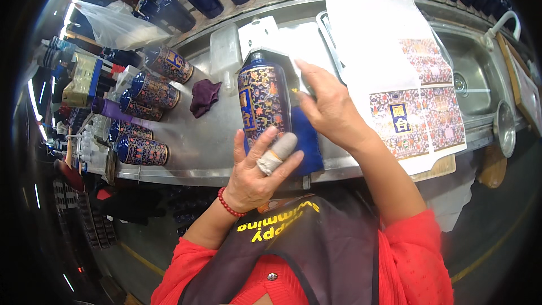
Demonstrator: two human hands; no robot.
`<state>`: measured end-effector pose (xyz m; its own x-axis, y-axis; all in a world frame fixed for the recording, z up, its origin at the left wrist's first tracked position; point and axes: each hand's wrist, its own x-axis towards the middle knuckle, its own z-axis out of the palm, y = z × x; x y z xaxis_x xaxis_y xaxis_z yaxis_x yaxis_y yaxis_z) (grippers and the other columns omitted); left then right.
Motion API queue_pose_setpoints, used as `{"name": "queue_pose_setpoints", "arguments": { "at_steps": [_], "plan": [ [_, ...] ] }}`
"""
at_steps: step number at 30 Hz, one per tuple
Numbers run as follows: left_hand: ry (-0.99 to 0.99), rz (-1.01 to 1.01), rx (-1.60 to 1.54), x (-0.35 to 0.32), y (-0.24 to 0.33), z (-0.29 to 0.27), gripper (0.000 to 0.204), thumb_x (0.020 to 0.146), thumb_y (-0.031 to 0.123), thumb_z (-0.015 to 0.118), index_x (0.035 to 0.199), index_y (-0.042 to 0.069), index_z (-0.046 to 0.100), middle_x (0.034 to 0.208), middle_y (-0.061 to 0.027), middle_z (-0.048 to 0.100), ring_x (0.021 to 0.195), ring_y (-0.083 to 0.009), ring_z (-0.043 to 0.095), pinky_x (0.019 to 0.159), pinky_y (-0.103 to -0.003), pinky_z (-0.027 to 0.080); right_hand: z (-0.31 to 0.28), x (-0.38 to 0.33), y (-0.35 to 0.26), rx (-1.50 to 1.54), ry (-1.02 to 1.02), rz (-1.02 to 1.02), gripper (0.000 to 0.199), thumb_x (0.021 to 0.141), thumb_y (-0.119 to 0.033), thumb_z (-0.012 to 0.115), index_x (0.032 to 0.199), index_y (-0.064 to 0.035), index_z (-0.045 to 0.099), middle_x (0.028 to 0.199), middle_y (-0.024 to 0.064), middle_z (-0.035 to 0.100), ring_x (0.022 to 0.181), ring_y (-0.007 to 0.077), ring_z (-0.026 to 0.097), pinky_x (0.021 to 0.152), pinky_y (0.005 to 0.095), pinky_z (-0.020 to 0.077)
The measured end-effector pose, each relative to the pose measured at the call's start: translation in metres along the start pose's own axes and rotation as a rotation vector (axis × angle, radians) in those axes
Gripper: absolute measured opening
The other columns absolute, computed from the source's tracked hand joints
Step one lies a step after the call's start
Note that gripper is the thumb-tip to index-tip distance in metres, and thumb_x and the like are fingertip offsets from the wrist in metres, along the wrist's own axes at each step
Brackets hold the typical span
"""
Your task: The person applies a decorative sticker to a dark blue cylindrical container using a green squeegee tool. They smooth the sticker onto the surface, rotate the container to cover all sides, and press edges to ensure adhesion.
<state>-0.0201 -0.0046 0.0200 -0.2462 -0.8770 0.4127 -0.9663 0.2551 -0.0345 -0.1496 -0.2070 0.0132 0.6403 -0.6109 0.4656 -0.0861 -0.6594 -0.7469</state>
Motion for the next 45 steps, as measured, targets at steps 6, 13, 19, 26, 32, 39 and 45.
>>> {"name": "queue_pose_setpoints", "arguments": {
  "at_steps": [6,13,19,26,32,39,45],
  "plan": [
    [0.125,-0.283,-0.120,-0.003,-0.011,0.006,0.094,0.077,0.026,0.087,0.153,-0.005,0.041,0.145,-0.0294,0.054,0.139,-0.0490,0.047,0.120,-0.063,0.024,-0.007,-0.019,-0.019,-0.048,0.054,-0.099,0.060,0.086,0.009,0.056,0.144,-0.0055,0.055,0.129,0.0286,0.063,0.113,0.0437,0.064,0.098,0.0439,0.0530],
    [0.216,-0.304,-0.259,-0.015,-0.012,0.022,0.081,0.077,0.014,0.085,0.150,0.005,0.050,0.141,-0.0253,0.059,0.134,-0.0441,0.054,0.118,-0.061,0.029,0.013,-0.062,-0.028,-0.222,-0.119,-0.222,0.073,0.080,0.010,0.058,0.150,-0.0106,0.051,0.136,0.0338,0.054,0.114,0.0488,0.059,0.100,0.0479,0.0510],
    [0.101,-0.326,-0.044,-0.010,0.001,0.013,0.048,0.090,0.015,0.069,0.136,0.028,0.070,0.151,-0.0254,0.051,0.138,-0.0469,0.045,0.119,-0.062,0.024,0.017,-0.073,-0.018,-0.200,-0.122,-0.186,0.074,0.077,0.010,0.058,0.150,-0.0009,0.047,0.135,0.0321,0.055,0.116,0.0482,0.057,0.101,0.0486,0.0497],
    [0.157,-0.359,-0.378,0.003,-0.032,-0.003,0.088,0.098,0.065,0.052,0.153,-0.004,0.044,0.154,-0.0285,0.045,0.149,-0.0479,0.033,0.123,-0.061,0.010,0.021,-0.071,-0.020,-0.181,-0.123,-0.278,0.068,0.073,0.012,0.057,0.140,0.0183,0.044,0.130,0.0329,0.058,0.120,0.0455,0.059,0.105,0.0524,0.0440],
    [0.074,-0.307,-0.255,0.024,-0.059,0.000,0.100,0.095,0.074,0.047,0.153,-0.008,0.040,0.150,-0.0288,0.047,0.146,-0.0485,0.034,0.120,-0.064,0.014,0.019,-0.069,-0.023,-0.191,-0.185,-0.226,0.068,0.071,0.012,0.057,0.138,0.0195,0.045,0.130,0.0334,0.058,0.113,0.0490,0.056,0.104,0.0506,0.0454],
    [0.069,-0.245,-0.120,0.050,-0.085,-0.005,0.093,0.095,0.072,0.049,0.148,-0.004,0.049,0.144,-0.0259,0.055,0.143,-0.0455,0.038,0.120,-0.066,0.013,0.017,-0.066,-0.027,-0.188,-0.201,-0.207,0.068,0.071,0.012,0.057,0.138,0.0193,0.045,0.129,0.0338,0.058,0.111,0.0488,0.056,0.101,0.0503,0.0474],
    [0.050,-0.188,-0.065,0.064,-0.087,-0.005,0.086,0.094,0.071,0.052,0.144,0.001,0.056,0.139,-0.0227,0.060,0.140,-0.0447,0.043,0.120,-0.066,0.013,0.018,-0.067,-0.025,-0.202,-0.203,-0.208,0.069,0.072,0.012,0.058,0.139,0.0195,0.044,0.129,0.0339,0.058,0.110,0.0486,0.056,0.100,0.0502,0.0492]
  ]
}}
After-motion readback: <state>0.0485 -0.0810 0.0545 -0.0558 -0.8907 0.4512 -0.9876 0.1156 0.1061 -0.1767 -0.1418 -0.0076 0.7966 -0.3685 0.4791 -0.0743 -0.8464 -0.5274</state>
